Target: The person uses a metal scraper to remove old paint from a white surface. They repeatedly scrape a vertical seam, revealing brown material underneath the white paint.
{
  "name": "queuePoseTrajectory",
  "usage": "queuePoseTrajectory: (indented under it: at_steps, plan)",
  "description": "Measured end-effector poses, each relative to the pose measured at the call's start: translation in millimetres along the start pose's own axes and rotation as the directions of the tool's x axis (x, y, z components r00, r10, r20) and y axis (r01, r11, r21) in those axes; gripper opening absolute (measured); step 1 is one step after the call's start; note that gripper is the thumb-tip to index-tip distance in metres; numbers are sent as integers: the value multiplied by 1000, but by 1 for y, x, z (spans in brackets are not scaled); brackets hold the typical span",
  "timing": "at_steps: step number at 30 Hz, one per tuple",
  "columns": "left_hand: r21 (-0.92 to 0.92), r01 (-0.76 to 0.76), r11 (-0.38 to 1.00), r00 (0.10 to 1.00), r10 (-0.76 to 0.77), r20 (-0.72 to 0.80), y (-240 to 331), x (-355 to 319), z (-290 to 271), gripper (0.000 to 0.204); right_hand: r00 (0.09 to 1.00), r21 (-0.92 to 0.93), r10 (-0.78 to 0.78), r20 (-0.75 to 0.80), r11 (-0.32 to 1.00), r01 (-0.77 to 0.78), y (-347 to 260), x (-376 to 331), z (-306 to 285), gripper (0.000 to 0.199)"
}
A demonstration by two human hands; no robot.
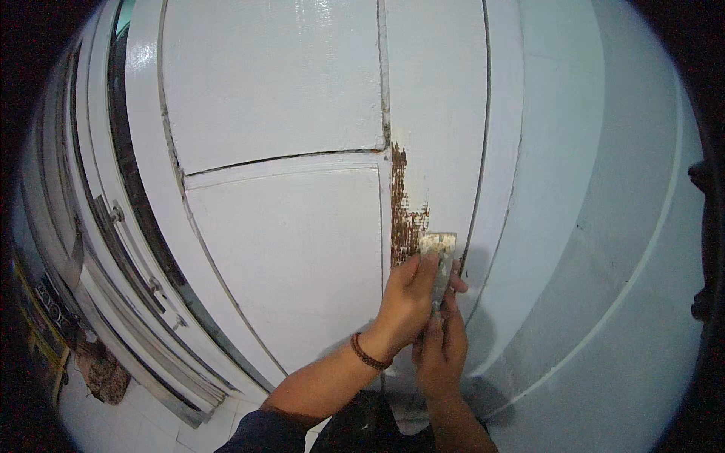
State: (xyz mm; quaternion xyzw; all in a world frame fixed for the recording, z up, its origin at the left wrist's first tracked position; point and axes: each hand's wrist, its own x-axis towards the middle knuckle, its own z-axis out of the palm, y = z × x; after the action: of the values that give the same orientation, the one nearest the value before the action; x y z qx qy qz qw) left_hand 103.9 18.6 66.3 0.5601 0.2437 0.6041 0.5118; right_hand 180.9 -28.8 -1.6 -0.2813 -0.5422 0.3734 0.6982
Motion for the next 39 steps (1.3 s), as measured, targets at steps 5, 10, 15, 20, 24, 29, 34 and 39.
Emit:
queuePoseTrajectory:
  at_steps: [5, 10, 15, 20, 24, 29, 34, 39]
  plan:
    - [6, 29, 1000, 999, -29, -20, 4, 1, 2, 40, 999, -2, 42, 4, 999, -42, -7, 1, 0, 50]
    - [119, 21, 993, 1000, -20, -5, 11, 9, 2, 43, 1000, -44, 17, -9, 999, -17, -11, 8, 2, 51]
    - [111, 117, 987, 993, -116, -15, 14, 4, 1, 43, 999, 143, -34, 1, 989, 34, -7, 10, 9, 52]
    - [-59, 101, 993, 991, -96, 93, 33, 18, 7, 42, 998, 34, 22, -52, 999, -20, -21, 22, 5, 38]
    - [369, -457, 809, 889, 421, 180, 61, 13, 3, 36, 991, 202, -62, -123, 976, 86, -30, 25, -7, 27]
    - [800, -522, -296, 544, 607, 579, 99, 32, -35, 66, 971, 156, 98, -219, 986, -64, -12, -3, -23, 29]
    - [707, -484, -516, 641, 340, 688, 84, 42, -67, 82, 956, 92, 80, -281, 994, -56, 7, -14, -34, 26]
    - [602, -612, -512, 643, 121, 756, 38, 11, -95, 73, 954, 135, 77, -290, 990, -39, 7, -10, -34, 24]
